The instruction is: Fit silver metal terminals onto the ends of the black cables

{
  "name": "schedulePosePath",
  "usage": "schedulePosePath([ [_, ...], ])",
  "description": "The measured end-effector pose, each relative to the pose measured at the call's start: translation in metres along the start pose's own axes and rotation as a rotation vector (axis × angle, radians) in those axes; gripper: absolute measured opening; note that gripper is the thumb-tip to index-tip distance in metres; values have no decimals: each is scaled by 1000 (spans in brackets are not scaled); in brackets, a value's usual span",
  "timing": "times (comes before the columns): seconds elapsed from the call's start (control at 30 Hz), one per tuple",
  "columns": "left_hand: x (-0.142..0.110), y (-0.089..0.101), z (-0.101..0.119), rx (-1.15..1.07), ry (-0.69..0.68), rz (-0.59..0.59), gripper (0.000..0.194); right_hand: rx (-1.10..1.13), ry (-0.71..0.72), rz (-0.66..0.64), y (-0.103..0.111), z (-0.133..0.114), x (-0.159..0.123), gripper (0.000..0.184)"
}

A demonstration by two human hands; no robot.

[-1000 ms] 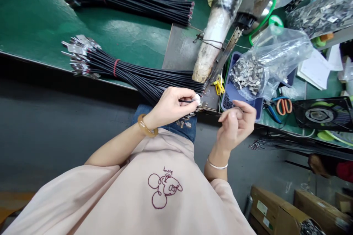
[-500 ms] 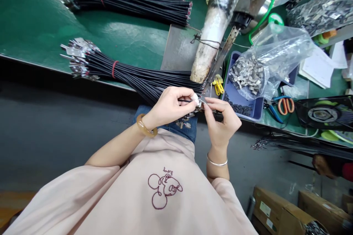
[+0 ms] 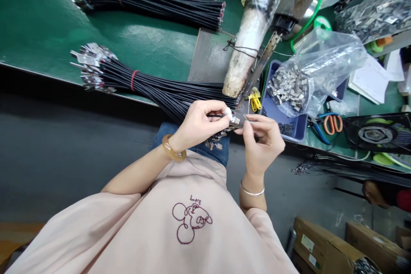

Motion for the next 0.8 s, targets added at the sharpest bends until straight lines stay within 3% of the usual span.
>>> schedulePosePath([
  [0.07,0,1,0,11,2,25,9,107,-140,-128,-13,11,-1,7],
  [0.13,1,1,1,18,2,31,9,145,-193,-178,-19,15,-1,11],
  [0.43,2,1,-4,111,36,73,12,87,-126,-165,-17,12,11,11],
  [0.8,6,1,5,130,-22,117,11,110,-141,-173,-22,11,21,9],
])
Point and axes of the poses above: each hand's wrist, its own x-axis towards the middle knuckle, its own y-axis out of the back of the hand, z = x × y, the point moved 10 cm from there along x, towards the middle knuckle, and after that the axes turned 8 degrees about -y, right-handed, at the moved point
